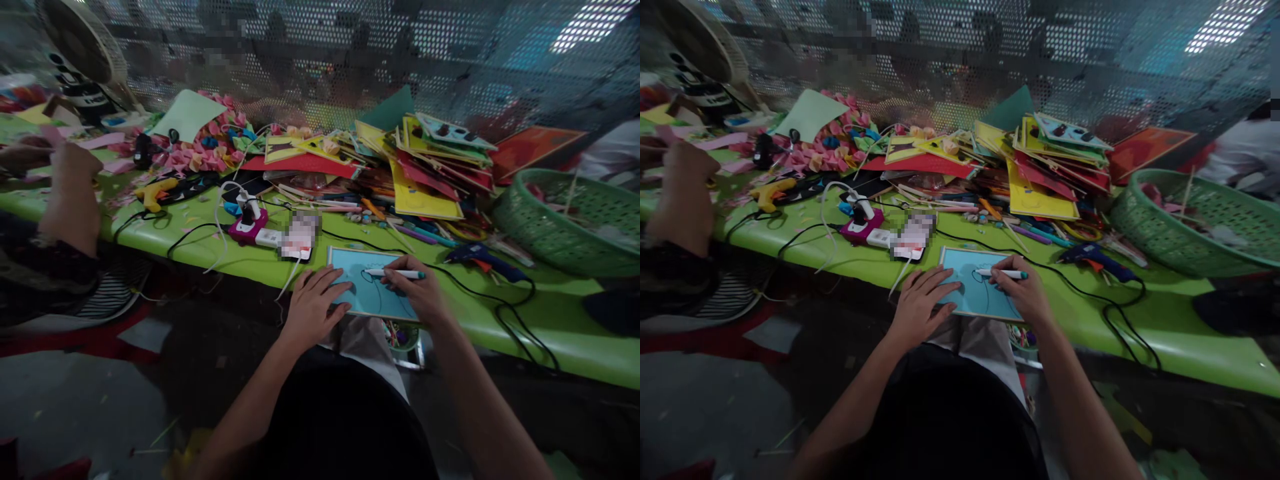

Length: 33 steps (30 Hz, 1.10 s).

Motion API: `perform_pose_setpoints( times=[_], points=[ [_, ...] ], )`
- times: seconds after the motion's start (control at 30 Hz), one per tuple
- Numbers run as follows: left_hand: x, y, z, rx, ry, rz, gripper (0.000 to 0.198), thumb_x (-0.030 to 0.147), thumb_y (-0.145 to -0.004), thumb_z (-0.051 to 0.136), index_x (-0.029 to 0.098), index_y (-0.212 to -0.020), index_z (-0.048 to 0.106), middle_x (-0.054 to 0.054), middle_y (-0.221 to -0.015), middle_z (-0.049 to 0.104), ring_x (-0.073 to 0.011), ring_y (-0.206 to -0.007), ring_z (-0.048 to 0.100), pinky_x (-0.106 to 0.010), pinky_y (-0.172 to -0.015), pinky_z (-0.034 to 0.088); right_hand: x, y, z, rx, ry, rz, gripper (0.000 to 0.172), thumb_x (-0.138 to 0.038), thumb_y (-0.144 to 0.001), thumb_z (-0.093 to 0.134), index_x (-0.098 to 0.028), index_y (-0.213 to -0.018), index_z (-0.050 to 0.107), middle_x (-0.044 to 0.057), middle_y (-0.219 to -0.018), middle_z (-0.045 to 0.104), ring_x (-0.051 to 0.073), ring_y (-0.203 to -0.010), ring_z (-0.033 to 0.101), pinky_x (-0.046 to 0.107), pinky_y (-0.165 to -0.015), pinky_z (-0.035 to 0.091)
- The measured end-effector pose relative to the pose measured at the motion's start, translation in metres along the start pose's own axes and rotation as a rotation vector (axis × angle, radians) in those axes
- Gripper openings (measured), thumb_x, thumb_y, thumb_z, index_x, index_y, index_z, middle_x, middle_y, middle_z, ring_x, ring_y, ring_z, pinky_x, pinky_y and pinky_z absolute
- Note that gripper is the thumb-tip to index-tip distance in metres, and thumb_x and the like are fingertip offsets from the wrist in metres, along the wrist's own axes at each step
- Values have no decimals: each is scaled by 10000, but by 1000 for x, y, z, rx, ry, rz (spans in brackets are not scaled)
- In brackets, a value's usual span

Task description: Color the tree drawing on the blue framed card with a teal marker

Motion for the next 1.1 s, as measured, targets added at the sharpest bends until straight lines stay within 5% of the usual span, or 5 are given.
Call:
perform_pose_setpoints(
  times=[1.1],
  points=[
    [-1, -1, 0, 7, 4, 7, 357, 445, -1058, 507, 335, -1373, 635, 13, -1564, 568, -232, -1494, 465, -487, -1253, 293, 3, 0, -2, 11, 26, 12, 335, -528, -774, 814, -229, -801, 667, 17, -680, 720, 152, -594, 559, 278, -579, 441]
  ],
)
Point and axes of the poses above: each hand's wrist, its own y-axis away from the middle knuckle, its own z-axis out of the palm, x = y × z, the point moved 5 cm from there along -y, towards the middle knuckle
